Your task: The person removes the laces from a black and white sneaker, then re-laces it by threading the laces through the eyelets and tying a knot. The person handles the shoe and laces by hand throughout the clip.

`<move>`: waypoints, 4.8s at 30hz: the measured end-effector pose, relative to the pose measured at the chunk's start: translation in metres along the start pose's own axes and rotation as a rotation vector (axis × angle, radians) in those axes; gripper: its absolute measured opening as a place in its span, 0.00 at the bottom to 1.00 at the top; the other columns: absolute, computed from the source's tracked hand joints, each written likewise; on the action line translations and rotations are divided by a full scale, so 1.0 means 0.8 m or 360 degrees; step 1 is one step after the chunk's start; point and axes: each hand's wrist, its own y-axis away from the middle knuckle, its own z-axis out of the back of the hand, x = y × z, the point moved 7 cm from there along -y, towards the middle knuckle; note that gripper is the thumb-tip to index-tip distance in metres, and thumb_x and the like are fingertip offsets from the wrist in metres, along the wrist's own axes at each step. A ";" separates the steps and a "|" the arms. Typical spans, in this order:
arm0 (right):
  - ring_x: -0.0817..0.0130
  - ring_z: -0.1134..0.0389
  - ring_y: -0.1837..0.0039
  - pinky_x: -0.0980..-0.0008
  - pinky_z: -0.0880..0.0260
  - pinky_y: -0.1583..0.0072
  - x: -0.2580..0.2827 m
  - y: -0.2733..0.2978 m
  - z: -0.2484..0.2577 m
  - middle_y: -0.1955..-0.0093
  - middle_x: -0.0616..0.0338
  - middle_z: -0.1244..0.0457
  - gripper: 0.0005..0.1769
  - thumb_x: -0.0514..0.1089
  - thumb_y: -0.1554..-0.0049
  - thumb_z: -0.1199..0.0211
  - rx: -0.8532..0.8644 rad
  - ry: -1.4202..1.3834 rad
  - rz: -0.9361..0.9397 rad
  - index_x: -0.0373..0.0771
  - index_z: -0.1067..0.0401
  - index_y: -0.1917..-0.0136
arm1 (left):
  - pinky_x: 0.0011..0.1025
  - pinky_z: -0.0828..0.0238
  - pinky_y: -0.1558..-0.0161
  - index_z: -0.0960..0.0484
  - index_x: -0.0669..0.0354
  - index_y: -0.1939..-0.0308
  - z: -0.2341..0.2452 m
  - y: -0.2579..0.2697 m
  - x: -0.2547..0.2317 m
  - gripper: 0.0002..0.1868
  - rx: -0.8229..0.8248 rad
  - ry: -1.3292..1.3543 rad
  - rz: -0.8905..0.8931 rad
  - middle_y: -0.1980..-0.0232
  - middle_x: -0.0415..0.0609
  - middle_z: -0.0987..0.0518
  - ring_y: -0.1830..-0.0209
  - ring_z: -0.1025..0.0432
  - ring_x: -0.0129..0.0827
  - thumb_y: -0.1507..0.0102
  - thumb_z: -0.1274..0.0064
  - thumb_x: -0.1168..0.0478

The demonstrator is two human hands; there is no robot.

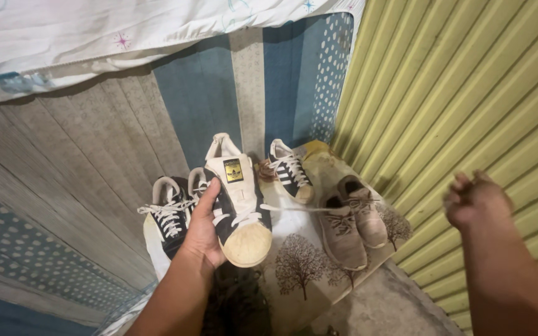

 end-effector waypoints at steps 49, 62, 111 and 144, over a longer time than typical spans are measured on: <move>0.49 0.44 0.26 0.54 0.42 0.29 -0.134 0.405 -0.135 0.31 0.48 0.42 0.02 0.37 0.48 0.34 0.2374 0.1770 0.2103 0.39 0.26 0.59 | 0.37 0.22 0.53 0.21 0.58 0.43 -0.106 0.031 0.044 0.32 0.0152 -0.0070 0.0037 0.55 0.50 0.17 0.58 0.21 0.37 0.35 0.52 0.35; 0.54 0.38 0.29 0.63 0.34 0.34 -0.179 0.443 -0.106 0.26 0.51 0.46 0.06 0.35 0.43 0.40 0.1528 0.1961 0.1351 0.36 0.23 0.54 | 0.40 0.23 0.49 0.18 0.57 0.48 -0.088 0.048 0.012 0.35 0.0170 -0.0419 0.0444 0.54 0.53 0.19 0.53 0.23 0.40 0.36 0.55 0.30; 0.59 0.30 0.52 0.74 0.33 0.63 -0.266 0.419 -0.013 0.49 0.54 0.32 0.40 0.75 0.37 0.70 0.0873 0.0427 -0.0861 0.46 0.32 0.37 | 0.38 0.26 0.60 0.20 0.65 0.58 -0.115 0.070 -0.072 0.19 0.0129 -0.2046 -0.1295 0.62 0.56 0.18 0.62 0.21 0.45 0.40 0.36 0.51; 0.58 0.30 0.49 0.68 0.28 0.58 -0.173 0.218 -0.043 0.44 0.47 0.34 0.44 0.76 0.38 0.63 0.1482 0.0553 -0.0726 0.36 0.39 0.32 | 0.34 0.24 0.53 0.17 0.55 0.47 -0.055 -0.021 -0.077 0.19 -0.0968 -0.2206 -0.0912 0.50 0.53 0.18 0.56 0.21 0.40 0.42 0.44 0.70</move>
